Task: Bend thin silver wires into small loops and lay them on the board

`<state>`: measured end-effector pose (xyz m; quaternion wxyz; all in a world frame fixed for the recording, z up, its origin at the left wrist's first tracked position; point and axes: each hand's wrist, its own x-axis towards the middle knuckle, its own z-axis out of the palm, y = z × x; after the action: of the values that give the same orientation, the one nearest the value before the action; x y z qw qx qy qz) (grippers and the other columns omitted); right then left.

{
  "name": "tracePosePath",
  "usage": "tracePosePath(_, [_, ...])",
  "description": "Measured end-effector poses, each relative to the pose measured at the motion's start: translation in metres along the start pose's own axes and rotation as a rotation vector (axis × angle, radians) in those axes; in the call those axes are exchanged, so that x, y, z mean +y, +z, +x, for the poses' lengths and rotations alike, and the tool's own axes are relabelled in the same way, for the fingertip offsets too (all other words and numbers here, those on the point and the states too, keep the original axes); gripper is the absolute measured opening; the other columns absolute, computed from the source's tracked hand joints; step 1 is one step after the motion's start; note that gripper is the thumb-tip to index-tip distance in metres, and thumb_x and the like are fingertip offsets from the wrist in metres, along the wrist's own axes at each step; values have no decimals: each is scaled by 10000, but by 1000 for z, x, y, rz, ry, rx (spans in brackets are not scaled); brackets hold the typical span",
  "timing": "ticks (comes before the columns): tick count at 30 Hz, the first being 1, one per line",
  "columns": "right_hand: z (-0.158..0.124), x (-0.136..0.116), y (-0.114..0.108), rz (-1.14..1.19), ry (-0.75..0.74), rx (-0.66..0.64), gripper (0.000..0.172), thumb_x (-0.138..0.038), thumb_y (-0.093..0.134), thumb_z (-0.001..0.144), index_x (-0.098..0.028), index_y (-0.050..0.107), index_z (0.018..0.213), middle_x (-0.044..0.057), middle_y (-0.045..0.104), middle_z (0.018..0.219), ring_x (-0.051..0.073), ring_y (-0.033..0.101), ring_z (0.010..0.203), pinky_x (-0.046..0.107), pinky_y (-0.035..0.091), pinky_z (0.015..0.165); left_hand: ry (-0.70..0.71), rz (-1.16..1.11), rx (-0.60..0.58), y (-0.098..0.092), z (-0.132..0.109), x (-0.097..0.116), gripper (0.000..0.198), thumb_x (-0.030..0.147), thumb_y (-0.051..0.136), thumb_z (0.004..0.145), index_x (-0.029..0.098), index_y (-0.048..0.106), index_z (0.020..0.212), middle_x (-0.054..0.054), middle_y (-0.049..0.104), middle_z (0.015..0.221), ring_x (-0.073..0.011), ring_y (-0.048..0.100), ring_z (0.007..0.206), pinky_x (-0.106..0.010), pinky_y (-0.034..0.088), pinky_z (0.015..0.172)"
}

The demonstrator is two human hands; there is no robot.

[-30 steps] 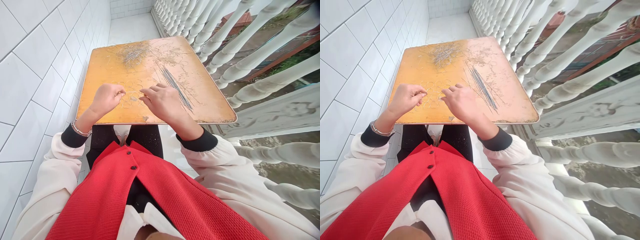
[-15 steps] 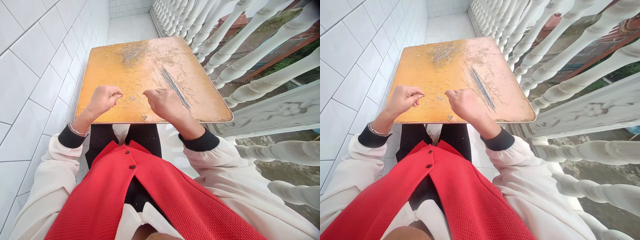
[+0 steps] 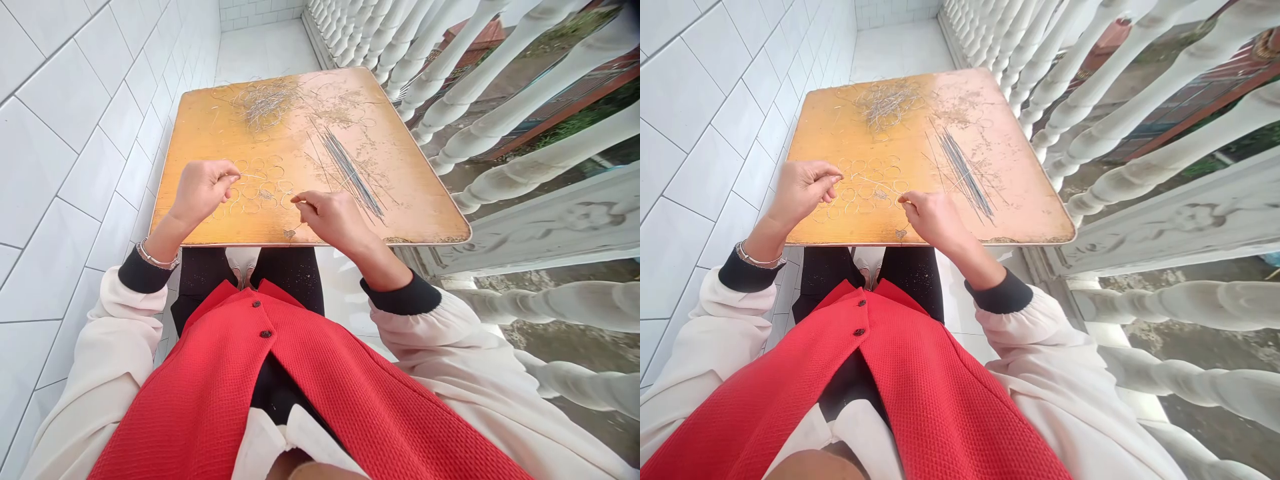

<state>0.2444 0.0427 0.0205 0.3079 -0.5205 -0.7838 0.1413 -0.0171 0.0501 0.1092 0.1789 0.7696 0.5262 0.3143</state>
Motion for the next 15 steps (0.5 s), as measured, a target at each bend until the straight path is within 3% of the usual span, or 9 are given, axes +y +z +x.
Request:
tracePosePath(3, [-6, -8, -7, 26, -16, -1, 267, -340, 583, 940, -180, 758, 1062, 83, 775, 817, 207, 700, 678, 346, 532, 716, 27, 35, -51, 2, -1, 2, 193, 249, 569, 916, 157, 737, 892, 1, 669, 634, -113, 634, 577, -235, 509, 621])
tracePosePath(8, [0, -38, -20, 64, -100, 128, 319, -394, 630, 926, -186, 737, 1144, 122, 769, 1064, 194, 695, 720, 353, 532, 740, 160, 125, -146, 10, -1, 12, 232, 278, 535, 953, 183, 746, 938, -13, 703, 704, -139, 661, 675, -257, 494, 678])
tracePosePath(11, [10, -51, -17, 198, -122, 57, 265, -342, 552, 961, -189, 756, 1035, 74, 771, 865, 172, 675, 668, 312, 522, 678, 245, 213, -152, 11, -1, 15, 265, 289, 502, 983, 197, 750, 981, -28, 736, 772, -153, 671, 736, -270, 477, 707])
tracePosePath(15, [16, -57, -7, 375, -41, -11, 245, -283, 535, 944, -171, 736, 860, 8, 695, 655, 107, 578, 502, 250, 460, 548, 319, 392, -66, 13, 0, 9, 282, 334, 485, 1003, 198, 732, 1006, -58, 760, 903, -182, 682, 823, -295, 470, 737])
